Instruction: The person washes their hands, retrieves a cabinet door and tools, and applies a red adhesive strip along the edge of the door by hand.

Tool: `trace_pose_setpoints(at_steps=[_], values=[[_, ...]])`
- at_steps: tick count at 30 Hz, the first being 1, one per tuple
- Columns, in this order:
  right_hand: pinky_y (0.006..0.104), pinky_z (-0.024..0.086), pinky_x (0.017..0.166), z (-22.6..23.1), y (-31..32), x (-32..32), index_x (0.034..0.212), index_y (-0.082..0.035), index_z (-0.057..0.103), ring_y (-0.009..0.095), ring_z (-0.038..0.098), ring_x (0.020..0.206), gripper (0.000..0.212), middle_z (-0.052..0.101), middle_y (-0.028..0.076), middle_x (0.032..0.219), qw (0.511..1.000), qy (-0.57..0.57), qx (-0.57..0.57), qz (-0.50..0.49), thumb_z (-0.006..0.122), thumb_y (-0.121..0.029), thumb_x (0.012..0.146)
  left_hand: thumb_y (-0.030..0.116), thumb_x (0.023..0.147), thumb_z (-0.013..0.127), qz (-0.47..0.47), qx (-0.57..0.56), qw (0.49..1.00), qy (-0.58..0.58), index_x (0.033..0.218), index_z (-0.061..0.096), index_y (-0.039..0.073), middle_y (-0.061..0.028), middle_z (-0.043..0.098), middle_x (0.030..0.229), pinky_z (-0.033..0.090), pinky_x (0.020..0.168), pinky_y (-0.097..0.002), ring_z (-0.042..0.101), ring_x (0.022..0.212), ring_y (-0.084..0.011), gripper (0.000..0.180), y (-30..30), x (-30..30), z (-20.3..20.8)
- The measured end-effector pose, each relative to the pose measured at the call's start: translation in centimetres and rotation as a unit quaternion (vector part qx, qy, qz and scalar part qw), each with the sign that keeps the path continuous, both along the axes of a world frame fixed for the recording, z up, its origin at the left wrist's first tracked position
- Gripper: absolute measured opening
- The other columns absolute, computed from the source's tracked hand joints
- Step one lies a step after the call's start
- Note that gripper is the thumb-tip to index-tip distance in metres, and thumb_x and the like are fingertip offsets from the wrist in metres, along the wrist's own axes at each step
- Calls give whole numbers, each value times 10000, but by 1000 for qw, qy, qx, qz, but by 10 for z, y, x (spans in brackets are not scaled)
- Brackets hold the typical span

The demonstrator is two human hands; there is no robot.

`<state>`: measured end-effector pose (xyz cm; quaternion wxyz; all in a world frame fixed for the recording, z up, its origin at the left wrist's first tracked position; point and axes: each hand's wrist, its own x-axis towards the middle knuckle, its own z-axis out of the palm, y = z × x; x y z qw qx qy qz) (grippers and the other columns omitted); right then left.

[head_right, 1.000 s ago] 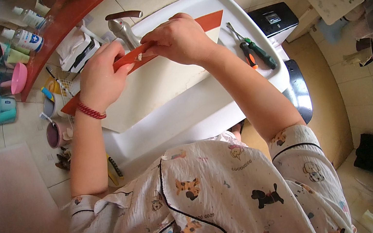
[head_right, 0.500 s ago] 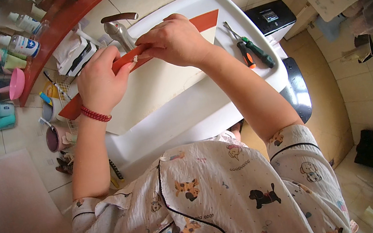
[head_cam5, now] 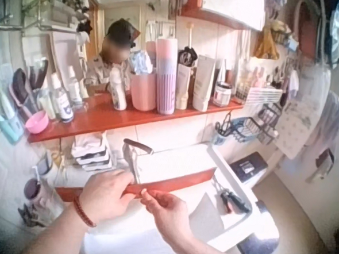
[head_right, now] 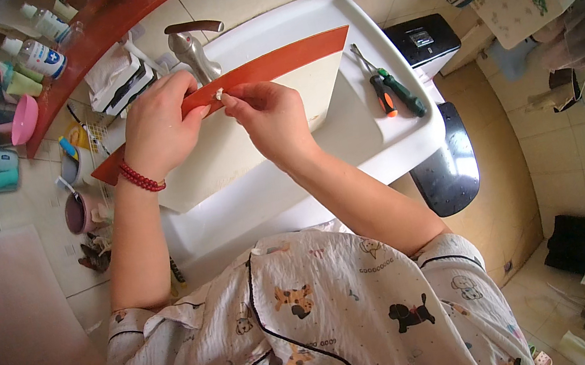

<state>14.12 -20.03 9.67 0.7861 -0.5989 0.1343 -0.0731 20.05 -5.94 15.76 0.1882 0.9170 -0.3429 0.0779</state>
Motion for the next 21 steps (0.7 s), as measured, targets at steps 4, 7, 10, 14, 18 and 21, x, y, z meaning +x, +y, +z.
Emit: trace_pose_setpoints(at_steps=[4,7,10,14,18,21], values=[[241,499,667,22,5,0,931,61,619,143,638,773,225,662,101,838,992,85,97,3,636,-152,863,87,723,668,-7,11,1000,-26,869,503,40,-123,589,870,462,656,-422,572,802,-347,225,1,-5,-2],[263,518,653,31,-3,1,900,64,622,166,654,739,183,660,111,822,993,100,48,35,611,-115,867,85,726,667,-8,24,999,-30,884,497,47,-118,584,888,467,655,-425,574,810,-346,236,0,-8,-2],[280,528,621,45,-9,4,886,75,624,183,663,696,159,659,123,808,988,130,-7,79,591,-77,857,74,727,648,-3,38,998,-51,869,506,58,-102,581,857,480,646,-414,586,807,-317,201,-1,-13,-3],[266,530,623,44,-9,8,889,58,637,193,669,716,164,664,126,813,988,125,-33,81,579,-92,856,56,727,617,-8,41,996,-75,844,521,69,-87,583,821,493,630,-397,601,796,-282,152,-3,-14,-4],[253,529,632,23,4,1,877,71,635,173,668,725,158,666,122,803,992,56,-105,46,564,-70,863,69,729,628,1,45,996,-73,845,525,70,-88,580,813,495,628,-396,601,786,-283,156,-4,-15,-3],[269,528,612,-5,12,-3,852,88,618,156,659,661,112,664,135,735,977,-132,-161,-53,569,-9,823,84,731,641,-1,46,996,-70,851,529,69,-86,579,809,496,629,-394,603,781,-281,165,-5,-14,-2]])
